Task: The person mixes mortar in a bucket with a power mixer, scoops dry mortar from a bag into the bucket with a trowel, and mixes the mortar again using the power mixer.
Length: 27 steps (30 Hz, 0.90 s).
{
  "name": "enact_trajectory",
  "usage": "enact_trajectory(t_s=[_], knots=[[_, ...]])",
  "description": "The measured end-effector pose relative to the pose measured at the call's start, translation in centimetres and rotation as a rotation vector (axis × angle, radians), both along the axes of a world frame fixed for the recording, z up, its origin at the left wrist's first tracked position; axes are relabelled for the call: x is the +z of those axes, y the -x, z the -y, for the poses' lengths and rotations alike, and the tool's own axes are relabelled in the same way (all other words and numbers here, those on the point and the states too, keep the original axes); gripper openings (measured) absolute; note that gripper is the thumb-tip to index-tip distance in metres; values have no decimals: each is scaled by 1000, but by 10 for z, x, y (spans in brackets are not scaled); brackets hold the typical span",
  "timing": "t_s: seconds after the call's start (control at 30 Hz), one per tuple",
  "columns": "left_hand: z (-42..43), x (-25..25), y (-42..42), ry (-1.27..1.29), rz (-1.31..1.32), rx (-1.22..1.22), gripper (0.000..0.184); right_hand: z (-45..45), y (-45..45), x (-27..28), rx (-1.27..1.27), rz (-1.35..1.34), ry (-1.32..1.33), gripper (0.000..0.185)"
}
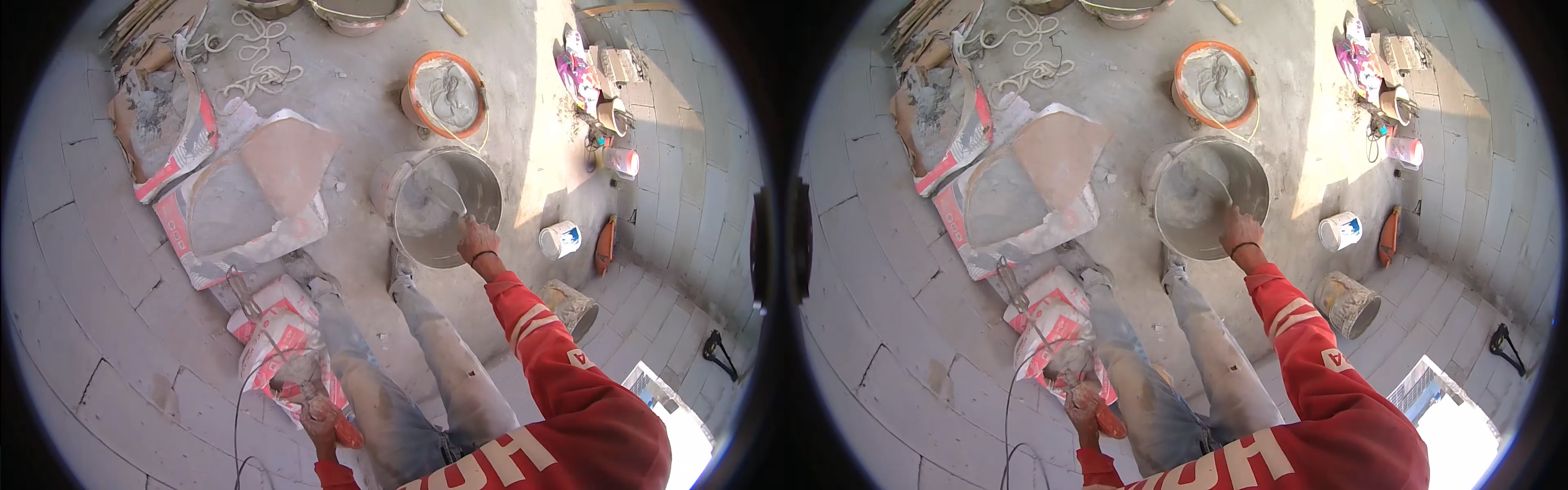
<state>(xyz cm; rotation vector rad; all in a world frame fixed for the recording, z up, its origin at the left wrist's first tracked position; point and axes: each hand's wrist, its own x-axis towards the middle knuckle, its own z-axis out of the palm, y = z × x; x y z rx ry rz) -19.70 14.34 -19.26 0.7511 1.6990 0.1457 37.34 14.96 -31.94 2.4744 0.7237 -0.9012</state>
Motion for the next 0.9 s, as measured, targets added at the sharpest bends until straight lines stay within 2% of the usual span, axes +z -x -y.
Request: enact_trajectory(t_s=[0.07, 0.17, 0.2, 0.23, 0.3, 0.33, 0.37, 0.47, 0.57, 0.67, 0.77, 0.83, 0.87, 0.9], knots=[[-1, -2, 2, -39, 37, -5, 57, 7, 14, 55, -87, -22, -115, 53], [-4, -3, 4, -94, 38, 13, 55, 13, 56, 137, -104, -175, -495, 46], [-18, 5, -5, -59, 27, 29, 54, 5, 79, 156, -86, -194, -489, 45], [-23, 13, -4, -24, 15, 44, 54, -8, 100, 166, -70, -215, -483, 45], [2, -5, 25, -167, -141, -94, 51, -47, 141, 157, -12, -310, -413, 46], [-16, -4, 19, -235, -210, -173, 50, -66, 164, 149, 13, -342, -382, 47], [-32, 7, 14, -159, -63, -29, 49, -89, 182, 122, 101, -376, -403, 47], [-53, 13, 23, 23, 26, 176, 47, -177, 223, 23, 391, -385, -328, 46], [-76, 18, 29, -101, -76, 101, 43, -272, 240, -52, 589, -382, -264, 39], [-66, 5, 58, 2, -34, 155, 43, -369, 258, -108, 856, -255, -241, 29], [-54, -15, 76, 6, -70, 113, 46, -455, 339, -206, 1089, -148, -326, 22], [-69, -30, 77, -76, -247, -36, 49, -463, 349, -230, 1083, -211, -346, 24], [-64, -16, 72, -83, -326, -103, 50, -446, 349, -228, 1090, -256, -324, 26], [-45, -28, 79, -3, -178, 55, 55, -429, 341, -226, 1057, -264, -265, 25]])
